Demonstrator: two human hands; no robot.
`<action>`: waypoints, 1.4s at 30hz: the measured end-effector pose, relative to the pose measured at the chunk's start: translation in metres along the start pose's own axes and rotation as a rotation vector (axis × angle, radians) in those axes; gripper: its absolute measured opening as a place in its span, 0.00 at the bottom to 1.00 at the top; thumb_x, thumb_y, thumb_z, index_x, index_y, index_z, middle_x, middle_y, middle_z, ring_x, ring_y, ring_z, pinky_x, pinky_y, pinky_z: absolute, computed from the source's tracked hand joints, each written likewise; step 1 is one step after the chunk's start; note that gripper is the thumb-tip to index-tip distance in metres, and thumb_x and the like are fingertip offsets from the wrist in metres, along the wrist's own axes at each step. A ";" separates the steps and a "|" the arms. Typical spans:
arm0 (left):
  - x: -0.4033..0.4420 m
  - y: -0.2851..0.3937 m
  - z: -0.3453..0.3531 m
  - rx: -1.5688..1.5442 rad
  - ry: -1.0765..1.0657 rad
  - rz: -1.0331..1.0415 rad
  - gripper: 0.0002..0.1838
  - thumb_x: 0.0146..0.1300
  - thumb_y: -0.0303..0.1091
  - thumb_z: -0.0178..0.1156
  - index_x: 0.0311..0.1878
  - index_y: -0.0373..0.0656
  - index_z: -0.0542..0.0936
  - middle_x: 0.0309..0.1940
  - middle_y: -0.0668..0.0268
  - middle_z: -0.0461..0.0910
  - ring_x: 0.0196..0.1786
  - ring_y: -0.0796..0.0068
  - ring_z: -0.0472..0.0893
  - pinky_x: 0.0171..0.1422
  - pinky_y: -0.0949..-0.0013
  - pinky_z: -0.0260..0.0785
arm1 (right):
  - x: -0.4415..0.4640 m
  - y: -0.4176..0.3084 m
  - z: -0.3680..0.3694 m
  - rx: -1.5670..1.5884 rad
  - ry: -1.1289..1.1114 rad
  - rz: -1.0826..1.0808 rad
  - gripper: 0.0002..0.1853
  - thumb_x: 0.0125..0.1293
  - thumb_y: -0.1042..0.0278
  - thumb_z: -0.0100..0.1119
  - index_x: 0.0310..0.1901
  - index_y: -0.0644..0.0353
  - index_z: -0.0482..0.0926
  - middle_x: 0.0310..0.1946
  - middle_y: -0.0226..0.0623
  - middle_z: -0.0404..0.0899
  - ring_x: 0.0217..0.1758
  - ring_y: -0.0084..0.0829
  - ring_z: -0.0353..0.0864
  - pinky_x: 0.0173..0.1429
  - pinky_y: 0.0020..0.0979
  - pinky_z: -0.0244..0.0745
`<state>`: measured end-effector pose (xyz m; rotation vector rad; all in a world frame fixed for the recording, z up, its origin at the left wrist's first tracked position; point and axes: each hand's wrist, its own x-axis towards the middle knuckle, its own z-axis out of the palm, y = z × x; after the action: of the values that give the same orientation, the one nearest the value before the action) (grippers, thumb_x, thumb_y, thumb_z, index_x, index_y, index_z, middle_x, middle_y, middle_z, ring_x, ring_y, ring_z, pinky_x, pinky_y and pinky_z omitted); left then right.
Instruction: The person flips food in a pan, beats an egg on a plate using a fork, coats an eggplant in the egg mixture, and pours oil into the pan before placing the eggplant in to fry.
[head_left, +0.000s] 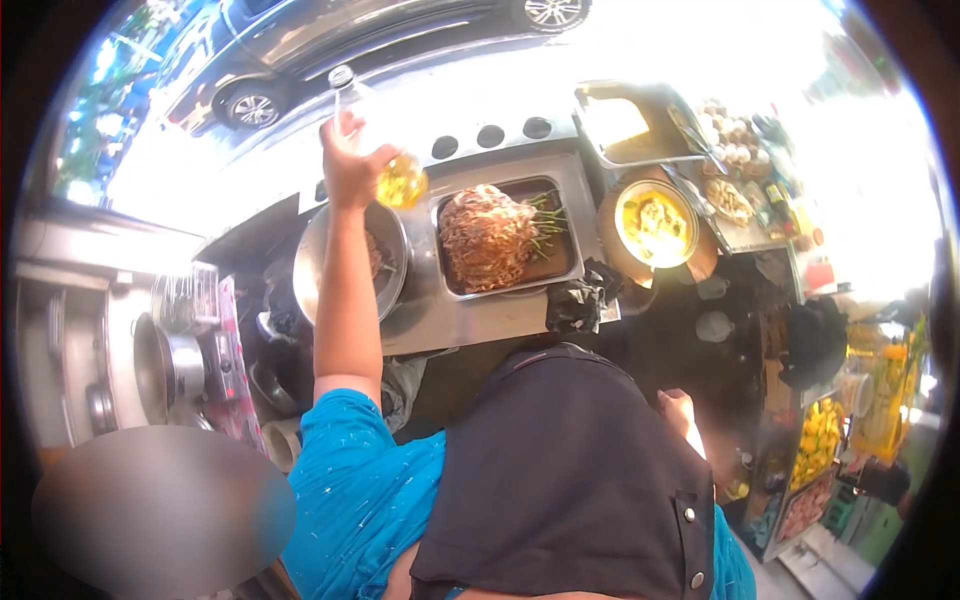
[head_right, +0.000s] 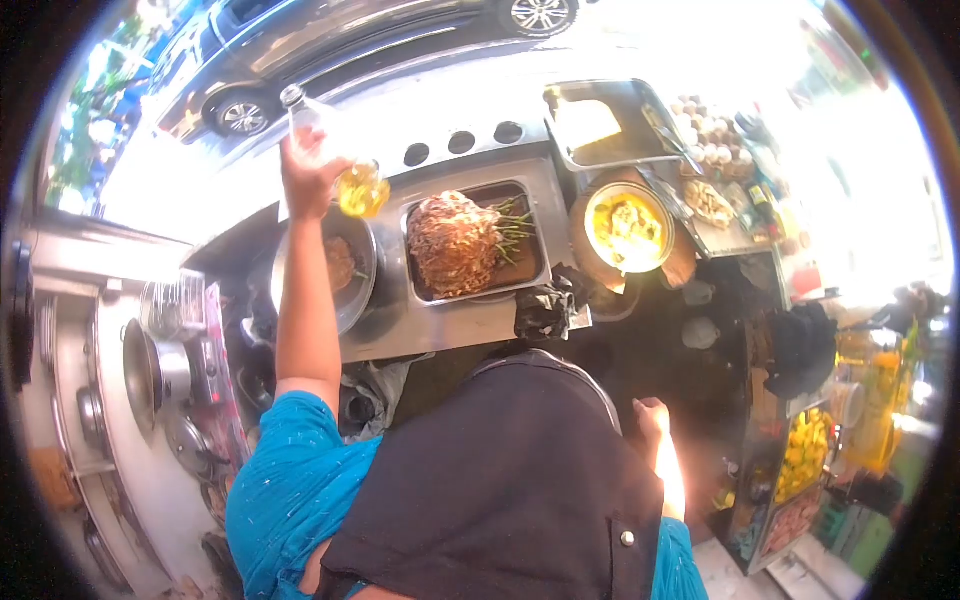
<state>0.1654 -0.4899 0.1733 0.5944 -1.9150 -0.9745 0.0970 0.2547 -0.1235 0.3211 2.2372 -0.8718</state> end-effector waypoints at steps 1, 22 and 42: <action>0.006 0.004 0.025 0.045 0.003 0.018 0.47 0.42 0.38 0.82 0.66 0.34 0.69 0.59 0.52 0.77 0.63 0.57 0.78 0.70 0.56 0.71 | -0.005 0.003 0.000 0.000 0.015 -0.009 0.19 0.69 0.57 0.72 0.48 0.68 0.87 0.32 0.39 0.88 0.33 0.30 0.85 0.39 0.35 0.80; -0.009 -0.098 0.275 0.047 -0.609 -0.175 0.69 0.28 0.44 0.95 0.75 0.34 0.64 0.69 0.45 0.76 0.69 0.52 0.78 0.74 0.53 0.74 | -0.153 0.099 0.036 0.224 0.105 0.141 0.24 0.67 0.46 0.70 0.34 0.65 0.82 0.28 0.40 0.84 0.33 0.34 0.81 0.39 0.41 0.76; -0.214 0.129 0.237 -0.002 -0.889 -0.680 0.23 0.69 0.40 0.73 0.62 0.38 0.84 0.41 0.67 0.85 0.45 0.83 0.82 0.49 0.76 0.74 | 0.183 -0.252 -0.258 -0.100 0.423 -0.659 0.18 0.71 0.53 0.67 0.50 0.60 0.86 0.42 0.45 0.88 0.47 0.45 0.87 0.53 0.42 0.80</action>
<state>0.0632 -0.1691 0.1013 0.9442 -2.5198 -1.9068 -0.2846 0.2363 0.0107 -0.3374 2.8315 -1.0889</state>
